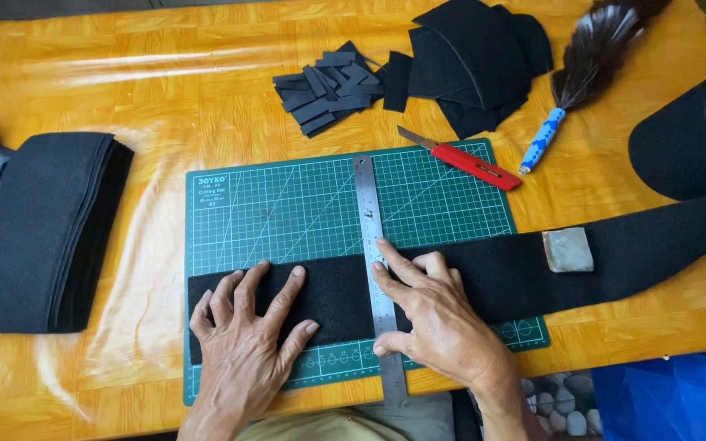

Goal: The person measures and cuts a strip of black fabric on a green cutting mat using a metal ruler and a red utility knife. They repeatedly align the ruler and make cuts to create smaller rectangular pieces.

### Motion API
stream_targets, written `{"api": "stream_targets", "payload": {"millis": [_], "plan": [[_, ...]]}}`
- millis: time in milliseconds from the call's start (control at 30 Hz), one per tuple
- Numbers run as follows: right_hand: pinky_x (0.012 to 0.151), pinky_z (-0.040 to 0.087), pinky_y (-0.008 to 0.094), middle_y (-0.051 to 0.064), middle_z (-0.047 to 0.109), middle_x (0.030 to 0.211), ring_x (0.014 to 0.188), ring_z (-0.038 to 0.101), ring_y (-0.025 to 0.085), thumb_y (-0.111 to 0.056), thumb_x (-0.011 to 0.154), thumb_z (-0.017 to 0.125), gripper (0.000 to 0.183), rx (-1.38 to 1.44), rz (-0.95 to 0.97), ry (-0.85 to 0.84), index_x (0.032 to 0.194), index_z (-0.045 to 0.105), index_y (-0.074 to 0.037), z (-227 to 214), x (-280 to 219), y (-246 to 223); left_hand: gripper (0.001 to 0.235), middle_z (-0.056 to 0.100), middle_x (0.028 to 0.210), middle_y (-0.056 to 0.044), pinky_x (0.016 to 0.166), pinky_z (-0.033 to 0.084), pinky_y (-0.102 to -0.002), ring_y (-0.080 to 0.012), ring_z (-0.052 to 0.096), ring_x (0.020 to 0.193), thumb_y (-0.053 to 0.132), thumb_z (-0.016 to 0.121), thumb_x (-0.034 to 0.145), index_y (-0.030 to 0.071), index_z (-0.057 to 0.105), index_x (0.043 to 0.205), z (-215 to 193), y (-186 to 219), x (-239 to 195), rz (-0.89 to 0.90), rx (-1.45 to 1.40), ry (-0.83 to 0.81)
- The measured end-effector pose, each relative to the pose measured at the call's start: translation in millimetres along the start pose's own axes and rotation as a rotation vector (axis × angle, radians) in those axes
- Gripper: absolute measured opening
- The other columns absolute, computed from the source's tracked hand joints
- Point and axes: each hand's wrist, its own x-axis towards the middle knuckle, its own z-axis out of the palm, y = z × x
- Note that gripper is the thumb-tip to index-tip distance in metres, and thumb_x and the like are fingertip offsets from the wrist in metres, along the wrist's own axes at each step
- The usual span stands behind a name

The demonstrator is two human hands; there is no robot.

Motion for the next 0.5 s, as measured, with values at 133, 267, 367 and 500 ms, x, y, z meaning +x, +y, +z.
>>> {"api": "stream_targets", "payload": {"millis": [133,267,367,500], "plan": [[0.093,0.038,0.065,0.0,0.03,0.17,0.114,0.043,0.028,-0.04,0.059,0.1,0.102,0.0,-0.018,0.019,0.146,0.053,-0.016,0.7,-1.6,3.2,0.065,0.05,0.152,-0.002,0.106,0.031,-0.051,-0.0293,0.046,0.134,0.074,0.04,0.091,0.047,0.05,0.149,0.4,0.4,-0.1,-0.005,0.004,-0.007],[0.09,0.04,0.058,0.0,0.03,0.169,0.111,0.043,0.028,-0.042,0.058,0.099,0.102,-0.016,-0.05,0.042,0.146,0.054,-0.017,2.1,-1.1,4.9,0.065,0.05,0.152,-0.002,0.106,0.031,-0.051,-0.0291,0.046,0.133,0.074,0.04,0.091,0.047,0.049,0.149,1.0,0.0,-0.4,-0.006,0.009,-0.006],[0.089,0.041,0.056,0.0,0.031,0.169,0.109,0.044,0.028,-0.043,0.058,0.099,0.102,-0.013,-0.06,0.049,0.146,0.054,-0.017,1.9,-1.1,5.4,0.065,0.05,0.152,-0.003,0.106,0.032,-0.052,-0.0291,0.046,0.132,0.074,0.04,0.091,0.047,0.049,0.15,0.9,-0.3,-0.7,-0.005,0.003,-0.007],[0.092,0.039,0.061,-0.002,0.028,0.17,0.113,0.042,0.027,-0.042,0.061,0.099,0.102,0.014,-0.028,0.006,0.148,0.052,-0.019,0.0,-1.2,4.0,0.065,0.05,0.151,-0.003,0.106,0.031,-0.051,-0.0292,0.047,0.132,0.074,0.041,0.091,0.046,0.05,0.149,0.8,-0.1,-0.9,-0.003,-0.002,0.006]]}}
